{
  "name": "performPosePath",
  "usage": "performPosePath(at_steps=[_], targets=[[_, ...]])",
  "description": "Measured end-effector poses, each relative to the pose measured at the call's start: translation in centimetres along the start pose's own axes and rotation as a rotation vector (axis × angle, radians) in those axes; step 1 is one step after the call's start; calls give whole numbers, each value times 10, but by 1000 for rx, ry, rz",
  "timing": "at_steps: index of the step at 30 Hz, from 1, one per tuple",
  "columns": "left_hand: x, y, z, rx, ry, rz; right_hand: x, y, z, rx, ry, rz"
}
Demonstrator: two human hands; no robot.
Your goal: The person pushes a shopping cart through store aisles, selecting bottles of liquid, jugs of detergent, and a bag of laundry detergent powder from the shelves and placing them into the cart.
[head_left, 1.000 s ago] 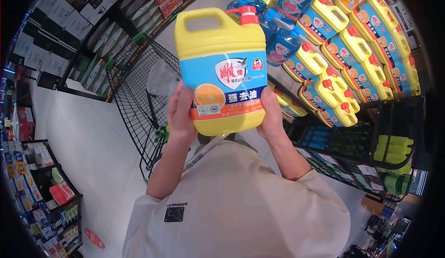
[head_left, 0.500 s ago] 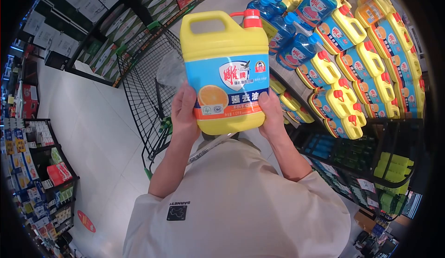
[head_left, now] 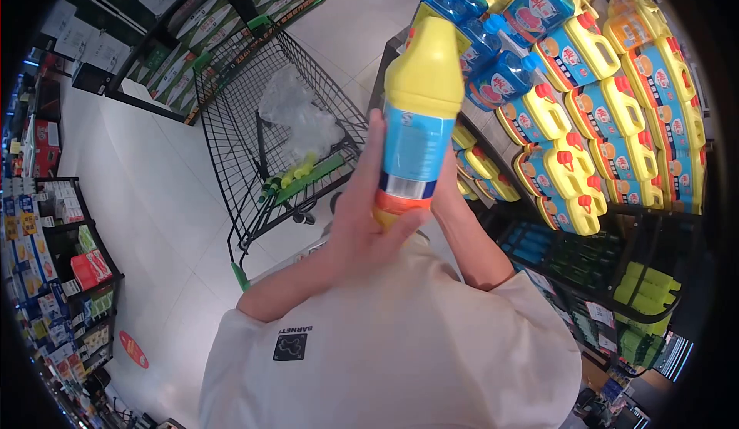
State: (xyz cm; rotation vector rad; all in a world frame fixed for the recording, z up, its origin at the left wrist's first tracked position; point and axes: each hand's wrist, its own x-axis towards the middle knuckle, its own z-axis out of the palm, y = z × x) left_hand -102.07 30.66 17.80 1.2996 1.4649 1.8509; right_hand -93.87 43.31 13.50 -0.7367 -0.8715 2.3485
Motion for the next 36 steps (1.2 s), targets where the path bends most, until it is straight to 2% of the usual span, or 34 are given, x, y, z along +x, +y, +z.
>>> performPosePath(at_steps=[1, 2, 4, 5, 6, 8, 13, 16, 17, 18, 20, 21, 22, 25, 26, 28, 29, 30, 32, 33, 35, 36], targets=[[0, 1, 7, 289, -97, 200, -2, 2, 0, 83, -38, 60], [-1, -2, 10, 284, -91, 190, -4, 3, 2, 173, -72, 105], [-5, -9, 15, 441, -252, 379, -8, 4, 7, 338, -138, 186], [-7, -6, 19, 641, -304, 449, -9, 3, 10, 397, -162, 215], [-7, -6, 23, 639, -302, 437, -11, 4, 14, 447, -180, 240], [-3, -7, 27, 784, -376, 613, -11, 2, 19, 515, -210, 276], [-4, -4, 34, 703, -477, 607, -7, 5, 21, 594, -239, 330], [-8, -6, 36, 633, -437, 608, -4, 11, 9, 596, -274, 316], [-9, -13, 35, 648, -471, 631, -7, 10, 12, 533, -122, 344], [-7, -10, 31, 661, -465, 623, -6, 11, 9, 484, -97, 330], [1, -1, 23, 584, -385, 295, -8, 17, -3, 368, -34, 281], [-1, -7, 21, 654, -401, 165, -5, 22, -13, 286, -1, 232], [-1, -11, 18, 661, -393, 160, -4, 28, -21, 231, 30, 202], [-3, -19, 9, 441, -258, -198, -1, 40, -41, 103, 90, 123], [-6, -22, 6, 445, -254, -202, -1, 41, -46, 93, 96, 117], [-16, -34, 2, 148, -114, -421, 0, 38, -42, 8, 109, 157], [-24, -43, 0, 139, -17, -334, 1, 37, -41, -78, 123, 190], [-29, -51, -6, 142, -16, -337, 2, 37, -49, -76, 123, 193], [-34, -62, -22, -181, 48, -504, 3, 43, -84, -161, -174, 207], [-35, -64, -25, -181, 49, -509, 2, 50, -100, 167, -227, 366], [-36, -67, -29, -593, 228, -714, 3, 65, -114, 207, -289, 366], [-37, -72, -34, -590, 231, -713, 5, 66, -110, 248, -356, 360]])
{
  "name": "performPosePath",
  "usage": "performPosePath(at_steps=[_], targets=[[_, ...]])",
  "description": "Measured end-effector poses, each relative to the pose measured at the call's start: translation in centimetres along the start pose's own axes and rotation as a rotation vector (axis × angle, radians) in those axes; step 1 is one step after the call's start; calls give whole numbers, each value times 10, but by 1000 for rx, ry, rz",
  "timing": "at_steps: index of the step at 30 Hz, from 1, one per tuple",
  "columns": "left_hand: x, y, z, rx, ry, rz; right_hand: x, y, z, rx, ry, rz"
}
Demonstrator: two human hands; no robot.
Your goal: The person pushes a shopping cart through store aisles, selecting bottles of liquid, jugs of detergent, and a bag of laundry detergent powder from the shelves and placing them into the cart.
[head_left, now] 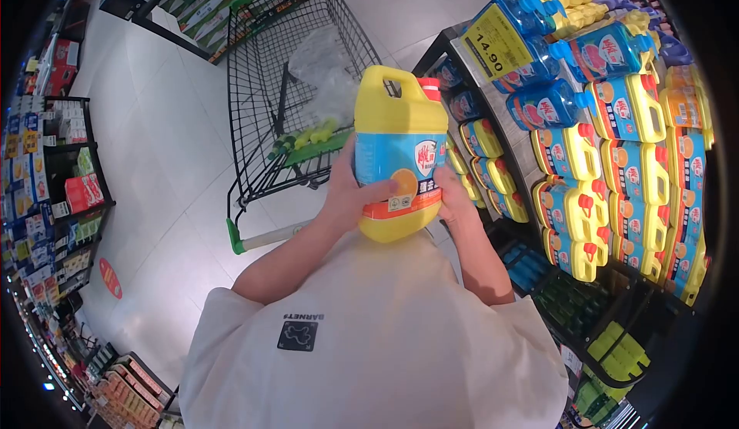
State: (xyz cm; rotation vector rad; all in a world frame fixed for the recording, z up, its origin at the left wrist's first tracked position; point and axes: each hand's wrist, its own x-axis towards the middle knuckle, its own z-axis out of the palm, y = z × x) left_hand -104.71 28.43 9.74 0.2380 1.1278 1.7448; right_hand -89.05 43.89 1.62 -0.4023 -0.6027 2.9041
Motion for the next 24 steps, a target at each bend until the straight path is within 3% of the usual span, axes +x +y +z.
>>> performPosePath(at_steps=[1, 2, 4, 6, 8, 12, 14, 18, 20, 22, 24], targets=[[1, -2, -9, 94, 34, 27, 0, 0, 4, -50, 154, 28], [2, -1, -16, 190, 66, 54, 4, -1, 8, -46, 152, 27], [12, 16, -19, 176, 121, 111, 16, -5, 25, -375, 192, 56], [26, 41, -26, 163, 174, 168, 30, -11, 50, -426, 205, 59], [41, 72, -45, 310, 171, 73, 38, -16, 67, -874, 237, 38], [63, 119, -65, 642, 7, -47, 63, -25, 75, -1161, 171, -48], [76, 136, -69, 843, -189, -257, 75, -30, 75, -1432, 132, -94], [119, 102, -86, 976, -283, -205, 89, -14, 37, -1602, 249, -327], [144, 67, -107, 1101, -220, -144, 72, -5, 15, -1899, 439, -405], [168, 33, -133, 1210, -169, -88, 44, 9, -1, -1901, 389, -299], [190, 6, -154, 1315, -115, -30, 24, 29, -13, -2017, 430, -359]])
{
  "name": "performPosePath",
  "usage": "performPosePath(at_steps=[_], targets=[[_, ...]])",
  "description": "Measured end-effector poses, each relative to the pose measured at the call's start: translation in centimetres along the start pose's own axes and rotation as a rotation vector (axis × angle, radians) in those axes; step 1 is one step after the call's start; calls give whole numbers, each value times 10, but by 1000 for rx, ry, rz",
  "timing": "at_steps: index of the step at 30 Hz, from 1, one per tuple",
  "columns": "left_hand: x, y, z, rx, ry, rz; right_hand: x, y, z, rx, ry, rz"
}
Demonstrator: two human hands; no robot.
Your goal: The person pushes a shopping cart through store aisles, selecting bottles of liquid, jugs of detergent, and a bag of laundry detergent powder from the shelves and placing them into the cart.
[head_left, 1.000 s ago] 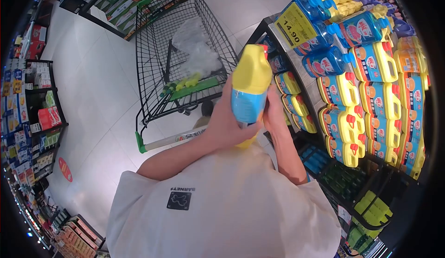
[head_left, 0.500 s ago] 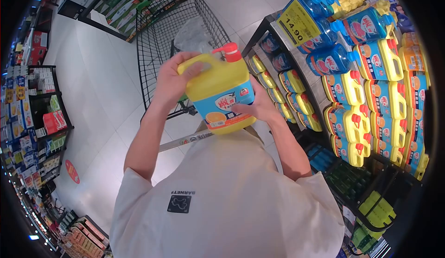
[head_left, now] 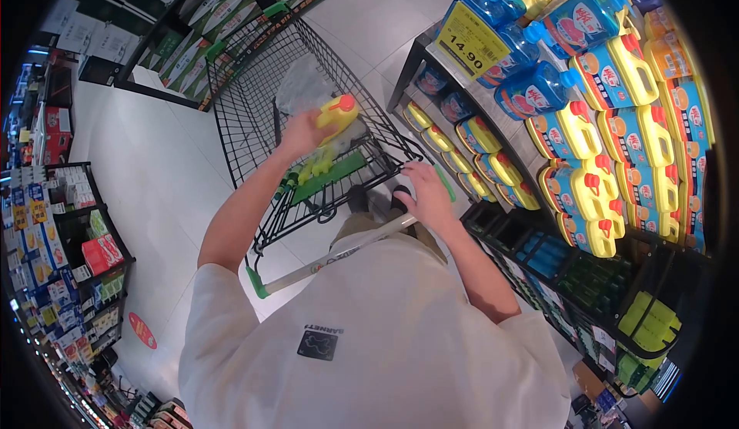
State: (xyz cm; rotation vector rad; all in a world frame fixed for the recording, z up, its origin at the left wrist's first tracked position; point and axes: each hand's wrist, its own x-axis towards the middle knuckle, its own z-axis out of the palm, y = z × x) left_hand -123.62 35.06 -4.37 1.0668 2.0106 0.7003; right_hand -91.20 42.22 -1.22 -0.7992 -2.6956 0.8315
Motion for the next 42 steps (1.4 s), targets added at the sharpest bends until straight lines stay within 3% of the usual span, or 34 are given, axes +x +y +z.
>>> performPosePath(at_steps=[2, 4, 9, 11, 17, 27, 32, 35, 37, 40, 42], targets=[[20, -23, 15, 214, 74, 53, -4, -1, 5, -118, 49, -22], [38, -45, 23, 227, 35, 44, -2, -13, 6, -122, 82, 92], [72, -94, 73, 182, -49, -24, 2, -14, 5, -127, 60, 127], [85, -120, 103, 180, 11, -42, 3, -16, 5, -122, 53, 149], [82, -125, 145, 191, -73, -210, 10, -23, 5, -133, 26, 167], [87, -173, 194, 159, 71, -171, 18, -33, 11, -146, 19, 182], [94, -165, 180, 249, -108, -240, 21, -33, 14, -193, 64, 171], [87, -159, 181, 342, -191, -152, 22, -32, 15, -147, 56, 165], [62, -144, 173, 299, 3, -19, 25, -30, 13, -159, 85, 153], [31, -137, 150, 115, -31, 157, 28, -27, 13, -161, 106, 137], [-8, -113, 120, 73, 67, 228, 31, -23, 12, -167, 120, 126]])
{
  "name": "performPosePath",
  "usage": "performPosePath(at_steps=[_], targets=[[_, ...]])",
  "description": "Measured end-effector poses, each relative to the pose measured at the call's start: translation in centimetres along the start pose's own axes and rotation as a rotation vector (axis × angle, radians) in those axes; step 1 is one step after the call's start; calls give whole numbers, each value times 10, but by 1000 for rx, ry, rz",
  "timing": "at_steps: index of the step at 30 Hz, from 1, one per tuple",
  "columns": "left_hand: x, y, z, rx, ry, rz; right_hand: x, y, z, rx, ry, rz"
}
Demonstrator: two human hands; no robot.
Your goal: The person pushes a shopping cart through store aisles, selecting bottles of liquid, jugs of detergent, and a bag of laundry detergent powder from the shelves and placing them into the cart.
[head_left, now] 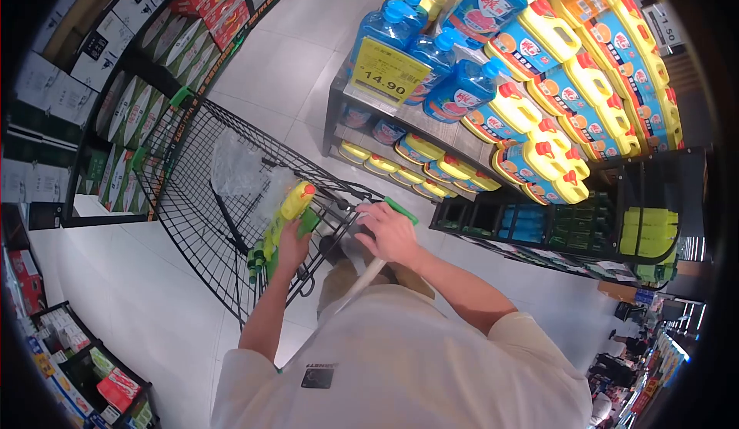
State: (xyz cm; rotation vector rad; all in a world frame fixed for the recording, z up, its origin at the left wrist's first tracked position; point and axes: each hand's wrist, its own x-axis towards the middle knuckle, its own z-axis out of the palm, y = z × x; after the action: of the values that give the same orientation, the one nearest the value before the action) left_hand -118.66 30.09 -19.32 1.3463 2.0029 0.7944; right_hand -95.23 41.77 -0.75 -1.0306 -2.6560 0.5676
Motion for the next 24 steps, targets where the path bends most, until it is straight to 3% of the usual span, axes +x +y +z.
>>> performPosePath(at_steps=[6, 8, 10, 12, 14, 16, 19, 24], targets=[[-109, 107, -107, -185, 134, -54, 10, 7, 2, -18, -68, 11], [-156, 122, -111, -58, 276, 48, 14, 8, 3, -19, -61, -4], [-199, 115, -104, 189, 303, 163, 19, 11, 5, -20, -49, -21], [-238, 85, -81, 344, 299, 149, 22, 13, 10, -12, -39, -33], [-245, 67, -65, 503, 288, 132, 25, 16, 16, 9, 70, -74], [-240, 68, -59, 544, 220, -56, 29, 18, 21, 6, 72, -62], [-225, 77, -60, 568, 394, -17, 34, 17, 18, -15, 66, -40], [-210, 72, -76, 572, 402, -52, 46, 7, 19, -33, -31, 16]])
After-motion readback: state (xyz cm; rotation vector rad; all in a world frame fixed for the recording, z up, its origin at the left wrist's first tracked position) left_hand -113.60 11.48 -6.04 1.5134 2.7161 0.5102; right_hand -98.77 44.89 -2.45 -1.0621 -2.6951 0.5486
